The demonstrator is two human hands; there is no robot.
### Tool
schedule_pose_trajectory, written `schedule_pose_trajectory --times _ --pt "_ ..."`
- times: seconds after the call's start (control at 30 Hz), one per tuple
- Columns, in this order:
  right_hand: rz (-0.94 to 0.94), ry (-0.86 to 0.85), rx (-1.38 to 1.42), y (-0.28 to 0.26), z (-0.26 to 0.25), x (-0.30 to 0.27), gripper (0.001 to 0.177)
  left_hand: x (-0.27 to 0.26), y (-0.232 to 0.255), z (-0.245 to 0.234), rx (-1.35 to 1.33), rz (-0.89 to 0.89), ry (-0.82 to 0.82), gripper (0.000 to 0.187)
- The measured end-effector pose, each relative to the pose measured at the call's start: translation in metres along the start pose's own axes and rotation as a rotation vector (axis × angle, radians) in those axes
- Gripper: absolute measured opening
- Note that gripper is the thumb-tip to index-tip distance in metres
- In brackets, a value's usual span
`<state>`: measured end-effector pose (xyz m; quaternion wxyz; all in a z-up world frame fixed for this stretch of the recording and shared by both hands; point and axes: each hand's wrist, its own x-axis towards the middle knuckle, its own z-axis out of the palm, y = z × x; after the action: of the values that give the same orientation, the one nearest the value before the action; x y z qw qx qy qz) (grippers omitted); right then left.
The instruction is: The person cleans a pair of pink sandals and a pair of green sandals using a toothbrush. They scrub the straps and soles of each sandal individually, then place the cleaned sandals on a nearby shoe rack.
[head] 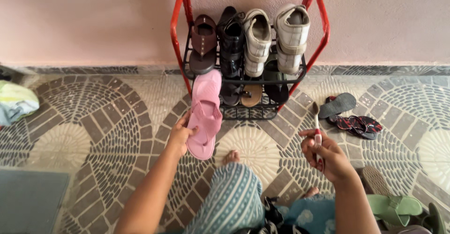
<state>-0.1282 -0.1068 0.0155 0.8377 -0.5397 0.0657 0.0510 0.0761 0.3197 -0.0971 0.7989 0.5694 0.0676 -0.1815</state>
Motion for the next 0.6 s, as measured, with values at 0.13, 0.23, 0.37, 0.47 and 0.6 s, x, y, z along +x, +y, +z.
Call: schedule_pose_trajectory --times 0.13,0.23,0.37,0.47,0.6 --pt "0.114 0.071 -0.093 -0.003 -0.004 0.007 0.046 0.035 -0.033 -0.027 -0.008 -0.045 -0.030 0.092" --pt "0.114 0.120 -0.098 -0.008 -0.016 0.015 0.046 0.014 -0.050 -0.048 -0.004 -0.204 0.011 0.087" --pt "0.157 0.150 -0.141 -0.009 -0.024 0.032 0.046 -0.001 -0.080 -0.072 0.022 -0.287 0.074 0.090" --pt "0.222 0.178 -0.208 -0.010 -0.024 0.044 0.045 0.039 -0.092 -0.076 -0.061 -0.219 0.086 0.087" --pt "0.279 0.178 -0.226 -0.006 -0.020 0.044 0.046 0.141 -0.094 -0.064 0.003 -0.051 0.095 0.087"
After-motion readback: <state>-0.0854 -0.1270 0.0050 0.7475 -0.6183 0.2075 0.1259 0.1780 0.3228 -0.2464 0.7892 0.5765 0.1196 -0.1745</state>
